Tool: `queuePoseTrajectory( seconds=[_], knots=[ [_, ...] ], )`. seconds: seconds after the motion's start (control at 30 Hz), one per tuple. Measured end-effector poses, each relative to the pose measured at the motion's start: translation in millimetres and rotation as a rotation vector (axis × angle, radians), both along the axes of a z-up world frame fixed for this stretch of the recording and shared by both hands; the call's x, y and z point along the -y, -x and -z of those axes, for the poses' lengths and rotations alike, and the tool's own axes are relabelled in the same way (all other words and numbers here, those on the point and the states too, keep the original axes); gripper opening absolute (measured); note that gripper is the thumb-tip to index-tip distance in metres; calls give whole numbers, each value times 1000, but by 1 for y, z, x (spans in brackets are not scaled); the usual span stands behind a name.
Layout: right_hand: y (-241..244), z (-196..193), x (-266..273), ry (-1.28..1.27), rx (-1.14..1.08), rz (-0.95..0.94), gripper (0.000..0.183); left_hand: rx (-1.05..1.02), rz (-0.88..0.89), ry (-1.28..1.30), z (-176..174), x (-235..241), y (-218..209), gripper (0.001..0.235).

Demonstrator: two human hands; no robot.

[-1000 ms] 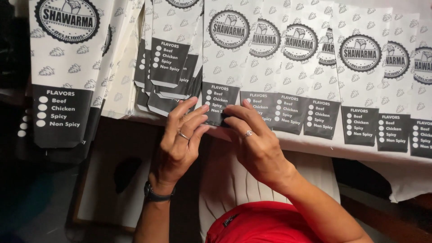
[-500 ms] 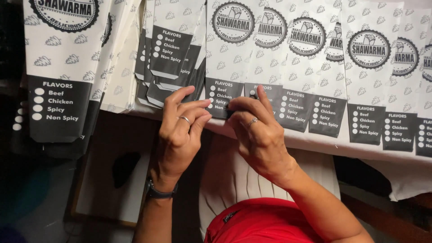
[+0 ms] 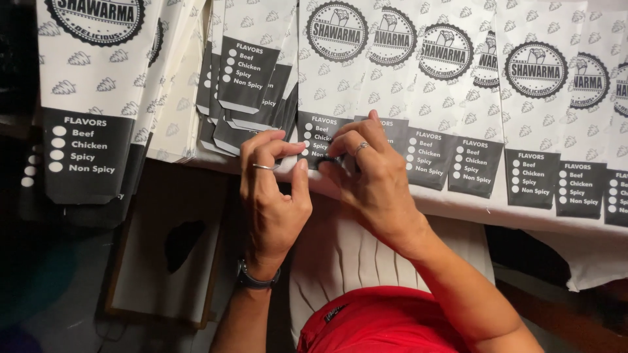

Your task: Assembling paper shawarma wraps by folding them along pre-scored lines and applying glue to the edges.

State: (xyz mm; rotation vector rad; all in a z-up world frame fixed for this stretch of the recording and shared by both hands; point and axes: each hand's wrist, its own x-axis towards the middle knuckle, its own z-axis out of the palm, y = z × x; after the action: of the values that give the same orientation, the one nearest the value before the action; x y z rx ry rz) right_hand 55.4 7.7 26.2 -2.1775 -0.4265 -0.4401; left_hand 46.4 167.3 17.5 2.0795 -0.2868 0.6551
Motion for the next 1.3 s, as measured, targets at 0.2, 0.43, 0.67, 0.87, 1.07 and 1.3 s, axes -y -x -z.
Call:
queuePoseTrajectory(
  seconds=[0.2, 0.43, 0.67, 0.87, 1.07, 1.3],
  knots=[
    [0, -1, 10, -36, -94, -16, 21, 54, -97, -35, 4, 13, 4, 17],
    [6, -2, 7, -37, -62, -36, 21, 77, -105, -102, 8, 15, 10, 37],
    [5, 0, 4, -14, 6, -3, 18, 63, -171, -76, 1, 19, 8, 24],
    [3, 8, 7, -3, 20, -16, 24, 106, -213, -70, 1, 24, 6, 20],
    [10, 7, 9, -64, 33, -38, 26, 205, -246, -179, 6, 34, 6, 13],
    [40, -15, 51, -189, 53, -225, 38, 352, -249, -263, 16, 54, 19, 26]
  ],
)
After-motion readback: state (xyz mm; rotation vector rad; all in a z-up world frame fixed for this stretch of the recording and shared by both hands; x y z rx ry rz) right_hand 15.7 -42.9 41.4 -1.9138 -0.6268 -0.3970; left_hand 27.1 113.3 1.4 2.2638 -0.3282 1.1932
